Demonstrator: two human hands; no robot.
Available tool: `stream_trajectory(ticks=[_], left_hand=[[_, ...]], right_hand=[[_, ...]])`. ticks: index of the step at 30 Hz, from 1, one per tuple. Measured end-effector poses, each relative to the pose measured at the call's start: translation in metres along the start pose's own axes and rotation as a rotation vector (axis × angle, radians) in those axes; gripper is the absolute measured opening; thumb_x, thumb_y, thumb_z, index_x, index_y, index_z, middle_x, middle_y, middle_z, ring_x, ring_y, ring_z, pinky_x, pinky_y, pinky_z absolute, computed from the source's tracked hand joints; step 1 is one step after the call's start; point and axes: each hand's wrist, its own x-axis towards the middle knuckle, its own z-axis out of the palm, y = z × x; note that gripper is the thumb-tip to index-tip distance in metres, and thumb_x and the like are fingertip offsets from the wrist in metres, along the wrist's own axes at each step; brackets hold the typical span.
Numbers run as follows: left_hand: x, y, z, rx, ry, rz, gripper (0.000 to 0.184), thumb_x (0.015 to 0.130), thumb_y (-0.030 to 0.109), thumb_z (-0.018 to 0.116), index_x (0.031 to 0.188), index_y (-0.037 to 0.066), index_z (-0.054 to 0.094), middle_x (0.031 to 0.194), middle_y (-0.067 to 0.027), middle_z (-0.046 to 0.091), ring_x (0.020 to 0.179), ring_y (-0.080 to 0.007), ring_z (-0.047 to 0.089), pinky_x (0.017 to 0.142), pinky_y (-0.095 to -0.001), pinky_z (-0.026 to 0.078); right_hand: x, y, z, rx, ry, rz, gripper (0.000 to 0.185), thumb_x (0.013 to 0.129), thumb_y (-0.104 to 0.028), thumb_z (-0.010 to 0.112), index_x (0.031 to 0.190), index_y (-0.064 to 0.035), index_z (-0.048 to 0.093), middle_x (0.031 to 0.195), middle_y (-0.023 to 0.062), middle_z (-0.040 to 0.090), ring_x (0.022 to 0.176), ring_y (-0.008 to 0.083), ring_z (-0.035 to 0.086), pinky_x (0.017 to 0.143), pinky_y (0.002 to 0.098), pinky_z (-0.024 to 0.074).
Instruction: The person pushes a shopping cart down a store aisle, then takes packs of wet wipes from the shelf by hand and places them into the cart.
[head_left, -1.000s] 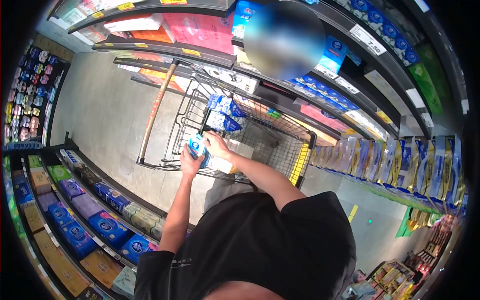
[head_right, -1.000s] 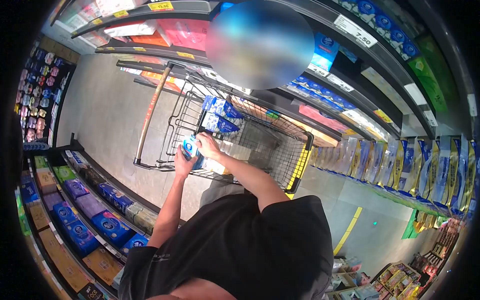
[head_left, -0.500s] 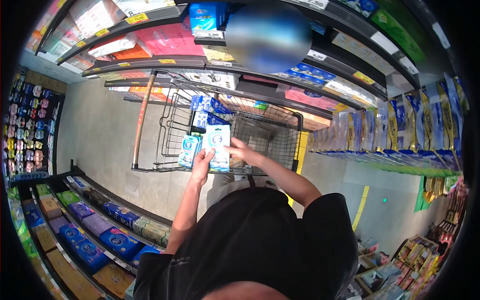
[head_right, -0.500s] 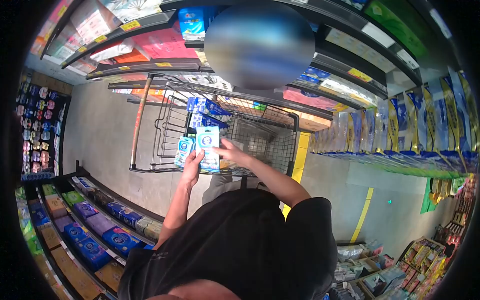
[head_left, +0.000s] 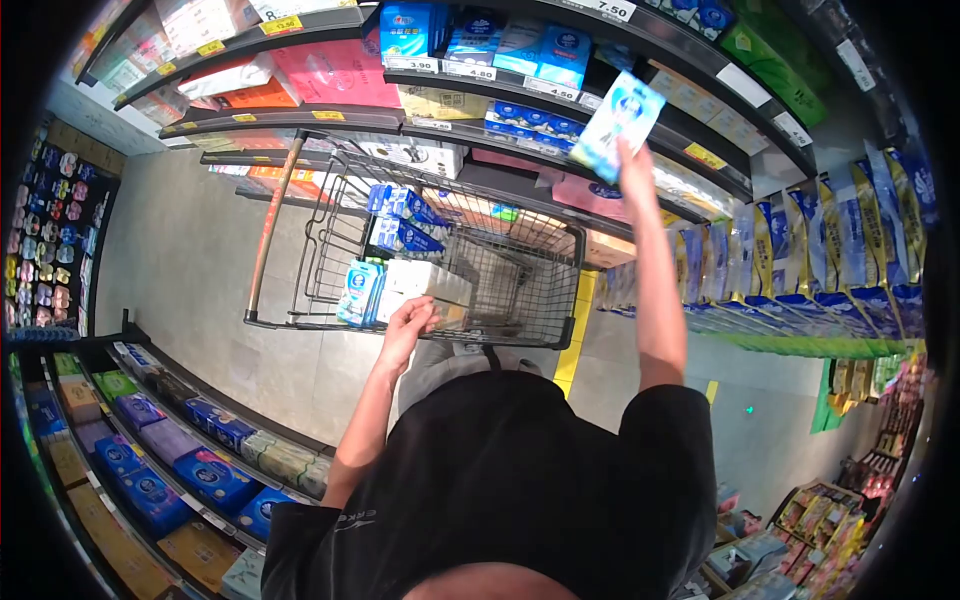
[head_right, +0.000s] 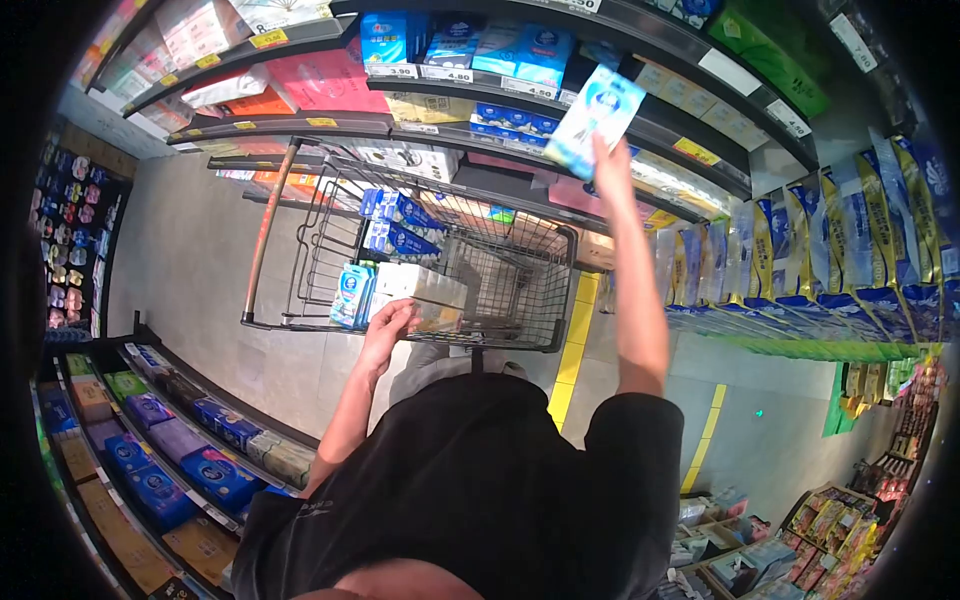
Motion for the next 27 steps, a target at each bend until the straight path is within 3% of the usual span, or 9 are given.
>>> stream_trajectory(ticks=[9,14,15,16,18,19,22,23,27], left_hand=[[-0.028,-0.018,-0.027,-0.131,0.16,-0.023,0.029,0.093,0.024,0.054,0.117,0.007,0.054,0.105,-0.0048,0.063,0.091,-0.0115,0.06,0.081,-0.0259,0.046],[-0.033,-0.018,-0.039,-0.194,0.209,-0.018,0.029,0.093,0.024,0.054,0.117,0.006,0.054,0.104,-0.0046,0.063,0.09,-0.0107,0.06,0.08,-0.0246,0.045],[-0.033,-0.017,-0.041,-0.209,0.227,-0.008,0.03,0.093,0.023,0.054,0.117,0.005,0.054,0.103,-0.0047,0.063,0.089,-0.01,0.06,0.078,-0.0232,0.045],[-0.034,-0.016,-0.043,-0.22,0.24,-0.007,0.03,0.093,0.023,0.054,0.117,0.005,0.054,0.103,-0.0047,0.063,0.089,-0.01,0.06,0.078,-0.0232,0.045],[-0.039,-0.014,-0.047,-0.225,0.291,0.02,0.028,0.094,0.023,0.054,0.115,0.006,0.055,0.103,-0.0045,0.063,0.089,-0.0099,0.059,0.078,-0.0236,0.045],[-0.042,-0.013,-0.049,-0.234,0.298,0.02,0.027,0.093,0.023,0.054,0.115,0.006,0.055,0.102,-0.0042,0.063,0.089,-0.0101,0.059,0.079,-0.0239,0.045],[-0.044,-0.021,-0.056,-0.25,0.309,0.014,0.027,0.093,0.024,0.054,0.114,0.007,0.055,0.102,-0.0038,0.063,0.089,-0.0104,0.059,0.08,-0.0245,0.044],[-0.044,-0.024,-0.057,-0.239,0.317,0.002,0.027,0.094,0.024,0.054,0.115,0.007,0.055,0.102,-0.0034,0.063,0.089,-0.0106,0.059,0.08,-0.0245,0.044],[-0.043,-0.023,-0.059,-0.211,0.306,-0.007,0.027,0.093,0.024,0.053,0.115,0.006,0.055,0.103,-0.0033,0.063,0.091,-0.0106,0.059,0.081,-0.0247,0.044]], right_hand=[[0.13,-0.041,-0.009,-0.651,0.176,-0.026,0.058,0.088,-0.048,0.053,0.115,0.003,0.056,0.111,0.0229,0.061,0.106,0.0294,0.058,0.088,0.0349,0.0416],[0.187,-0.016,-0.002,-0.452,0.206,0.131,0.06,0.086,-0.052,0.054,0.115,0.0003,0.057,0.104,0.015,0.063,0.086,0.0245,0.059,0.065,0.0383,0.0455],[0.19,-0.022,0.0,-0.34,0.2,0.254,0.053,0.085,-0.044,0.062,0.121,-0.0066,0.055,0.1,0.0065,0.06,0.079,0.0145,0.053,0.057,0.0312,0.0458],[0.19,-0.021,0.005,-0.344,0.184,0.252,0.053,0.085,-0.044,0.062,0.121,-0.0066,0.055,0.1,0.0065,0.06,0.079,0.0145,0.053,0.057,0.0312,0.0458],[0.192,-0.017,0.009,-0.178,0.137,0.181,0.049,0.083,-0.031,0.068,0.124,-0.0095,0.052,0.097,0.004,0.058,0.082,0.0138,0.054,0.061,0.0277,0.0484],[0.232,0.023,-0.003,-0.058,0.086,0.091,0.057,0.078,-0.013,0.07,0.13,-0.01,0.047,0.11,0.0062,0.058,0.097,0.018,0.055,0.076,0.0295,0.0495],[0.217,0.027,0.011,-0.374,0.171,-0.199,0.069,0.071,-0.005,0.071,0.134,-0.01,0.043,0.124,0.0095,0.054,0.112,0.0237,0.051,0.092,0.033,0.043],[0.215,0.02,0.011,-0.389,0.137,-0.087,0.078,0.065,-0.004,0.072,0.136,-0.0099,0.041,0.132,0.0117,0.05,0.119,0.0271,0.048,0.099,0.0335,0.0362],[0.22,0.02,0.007,-0.955,0.221,-0.1,0.077,0.069,-0.044,0.069,0.133,-0.0104,0.043,0.133,0.0155,0.048,0.122,0.0336,0.046,0.1,0.0367,0.0394]])
